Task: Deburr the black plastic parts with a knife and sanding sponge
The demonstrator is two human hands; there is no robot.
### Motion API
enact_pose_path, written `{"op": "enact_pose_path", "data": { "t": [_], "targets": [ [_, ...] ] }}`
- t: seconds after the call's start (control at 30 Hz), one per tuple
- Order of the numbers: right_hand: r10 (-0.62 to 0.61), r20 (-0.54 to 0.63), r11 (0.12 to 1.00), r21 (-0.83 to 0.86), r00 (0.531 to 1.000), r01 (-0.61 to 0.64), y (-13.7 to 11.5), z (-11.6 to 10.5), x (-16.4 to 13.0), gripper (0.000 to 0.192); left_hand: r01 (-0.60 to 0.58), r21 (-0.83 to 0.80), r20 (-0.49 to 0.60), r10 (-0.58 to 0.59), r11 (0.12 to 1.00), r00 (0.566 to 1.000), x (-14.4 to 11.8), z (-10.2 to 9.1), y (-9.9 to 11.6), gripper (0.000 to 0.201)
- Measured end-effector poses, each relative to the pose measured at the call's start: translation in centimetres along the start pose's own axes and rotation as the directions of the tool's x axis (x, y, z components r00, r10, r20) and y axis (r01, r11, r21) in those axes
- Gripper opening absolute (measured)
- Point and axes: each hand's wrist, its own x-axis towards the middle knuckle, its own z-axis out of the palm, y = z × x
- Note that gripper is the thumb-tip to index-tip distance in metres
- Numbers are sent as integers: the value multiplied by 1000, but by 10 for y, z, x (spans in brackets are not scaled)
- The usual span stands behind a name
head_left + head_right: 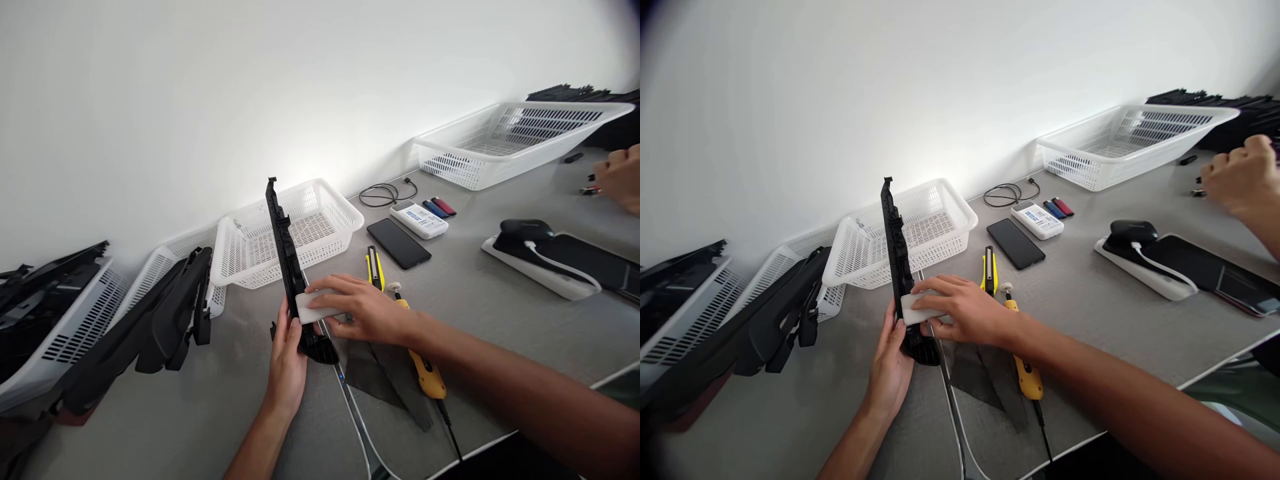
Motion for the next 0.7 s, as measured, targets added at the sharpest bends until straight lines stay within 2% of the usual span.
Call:
{"op": "enact_pose_path", "data": {
  "t": [0.1,0.23,0.37,0.47,0.57,0.7],
  "targets": [
    [38,-13,997,-67,999,-39,3,-2,0,37,-53,30,19,53,998,998,0,2,3,68],
    [31,-101,999,-10,994,-32,3,-2,-1,33,-63,37,21,62,997,998,-1,4,5,70],
    [1,-41,999,-49,999,-3,2,2,-1,32,-70,85,88,63,994,994,0,2,2,68],
    [-55,-62,989,-143,997,46,3,2,-2,32,-108,167,123,88,980,989,0,-1,-2,68],
    [-98,-102,984,-161,990,80,1,2,-1,29,-91,213,129,64,973,990,1,-6,-7,70],
    [-80,-59,985,-159,995,70,-1,-2,2,29,-89,249,152,52,964,987,2,-9,-11,69]
  ]
}}
